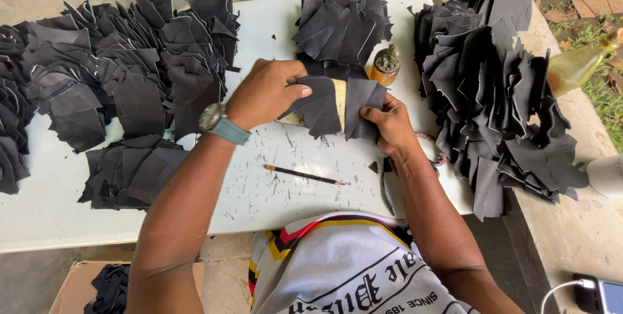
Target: The person cuts black leather pieces using shears, aligns them with a wooden template, and marks them with a pencil. They repeatedly pick up, cut, and stack the leather pieces on a white table.
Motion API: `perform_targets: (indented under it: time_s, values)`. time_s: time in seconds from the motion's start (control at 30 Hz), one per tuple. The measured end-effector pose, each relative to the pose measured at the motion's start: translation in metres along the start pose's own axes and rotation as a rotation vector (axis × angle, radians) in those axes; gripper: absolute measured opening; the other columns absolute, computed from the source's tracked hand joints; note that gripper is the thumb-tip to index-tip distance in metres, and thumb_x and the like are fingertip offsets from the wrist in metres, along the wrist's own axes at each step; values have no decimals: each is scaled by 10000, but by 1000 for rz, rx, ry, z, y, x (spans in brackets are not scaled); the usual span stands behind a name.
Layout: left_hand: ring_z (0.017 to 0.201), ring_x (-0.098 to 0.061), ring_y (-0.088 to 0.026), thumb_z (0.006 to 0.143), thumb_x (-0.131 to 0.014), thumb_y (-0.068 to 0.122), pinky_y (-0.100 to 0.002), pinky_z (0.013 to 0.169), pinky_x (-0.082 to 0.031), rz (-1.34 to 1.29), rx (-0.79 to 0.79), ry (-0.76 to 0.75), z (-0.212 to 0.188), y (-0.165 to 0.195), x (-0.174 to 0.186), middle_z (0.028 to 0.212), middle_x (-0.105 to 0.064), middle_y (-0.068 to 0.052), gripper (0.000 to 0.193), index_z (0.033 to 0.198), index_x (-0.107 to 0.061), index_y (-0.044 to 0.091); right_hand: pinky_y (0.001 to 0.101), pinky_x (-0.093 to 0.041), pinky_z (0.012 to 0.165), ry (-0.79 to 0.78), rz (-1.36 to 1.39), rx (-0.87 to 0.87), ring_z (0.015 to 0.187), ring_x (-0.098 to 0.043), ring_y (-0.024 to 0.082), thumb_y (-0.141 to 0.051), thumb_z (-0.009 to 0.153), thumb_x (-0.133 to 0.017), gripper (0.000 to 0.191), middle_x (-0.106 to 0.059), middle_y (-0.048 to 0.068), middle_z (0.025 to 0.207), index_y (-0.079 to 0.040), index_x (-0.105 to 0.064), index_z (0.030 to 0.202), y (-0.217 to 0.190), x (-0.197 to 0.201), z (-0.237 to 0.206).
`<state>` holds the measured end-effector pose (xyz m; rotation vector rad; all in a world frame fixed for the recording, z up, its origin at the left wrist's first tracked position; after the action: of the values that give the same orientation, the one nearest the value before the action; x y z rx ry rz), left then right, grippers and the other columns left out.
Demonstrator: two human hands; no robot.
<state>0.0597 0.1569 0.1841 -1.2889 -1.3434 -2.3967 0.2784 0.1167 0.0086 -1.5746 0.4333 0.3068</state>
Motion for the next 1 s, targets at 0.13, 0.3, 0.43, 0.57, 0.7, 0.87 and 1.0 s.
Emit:
perform_targets:
  time_s: [0.13,0.3,0.43,0.57,0.7,0.87,1.0]
  values:
    - [739,-729,-254,852,-762,160,-411,642,-550,-147,247,-169,-7,-17,0,887,-789,-120,229,1029,-685,38,401,-643,839,5,-11,-1,905,-731,230,75,857,-644,353,-713,166,1107,52,-633,1209,-3,-1,-1]
    - [766,-736,-201,884,-762,239,-365,708,-560,31,191,-89,19,-28,-7,850,-772,-117,209,935,-755,37,386,-631,883,-113,-23,-26,955,-734,205,70,855,-651,380,-715,149,1151,44,-635,1234,-1,-18,-8]
    - [765,-737,-189,873,-769,247,-352,719,-562,59,178,-124,40,-48,-18,830,-778,-98,192,909,-799,61,396,-625,911,-144,-59,-7,983,-733,215,70,860,-660,389,-718,162,1164,49,-641,1247,-2,-20,-9]
    - [764,-743,-174,877,-765,248,-340,722,-571,23,179,-154,45,-57,-25,818,-781,-84,195,902,-802,58,408,-630,904,-158,-50,-14,986,-731,225,68,864,-661,384,-720,166,1162,48,-639,1246,1,-18,-8]
    - [765,-742,-172,876,-770,245,-337,717,-577,5,173,-149,44,-57,-25,820,-779,-84,198,907,-803,52,399,-624,922,-171,-55,3,1004,-728,218,83,863,-658,401,-716,160,1176,46,-636,1261,0,-19,-8]
    - [769,-748,-159,870,-768,252,-328,722,-581,3,194,-130,42,-57,-23,826,-781,-75,198,924,-807,66,403,-619,930,-170,-47,0,1011,-725,219,88,873,-658,395,-712,166,1186,48,-630,1265,-1,-20,-8]
    - [768,-749,-166,871,-770,251,-327,725,-580,-10,196,-127,42,-57,-26,825,-784,-82,202,925,-806,61,401,-623,941,-164,-59,-6,1025,-728,219,91,868,-658,392,-712,168,1190,47,-627,1256,1,-19,-8]
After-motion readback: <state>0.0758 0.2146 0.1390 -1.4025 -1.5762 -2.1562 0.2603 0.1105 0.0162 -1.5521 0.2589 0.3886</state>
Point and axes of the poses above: each hand's wrist, its own z-axis towards the middle knuckle, its own x-axis out of the back of the hand, y = z × x, the point moved 9 cm from there along z, towards the middle knuckle
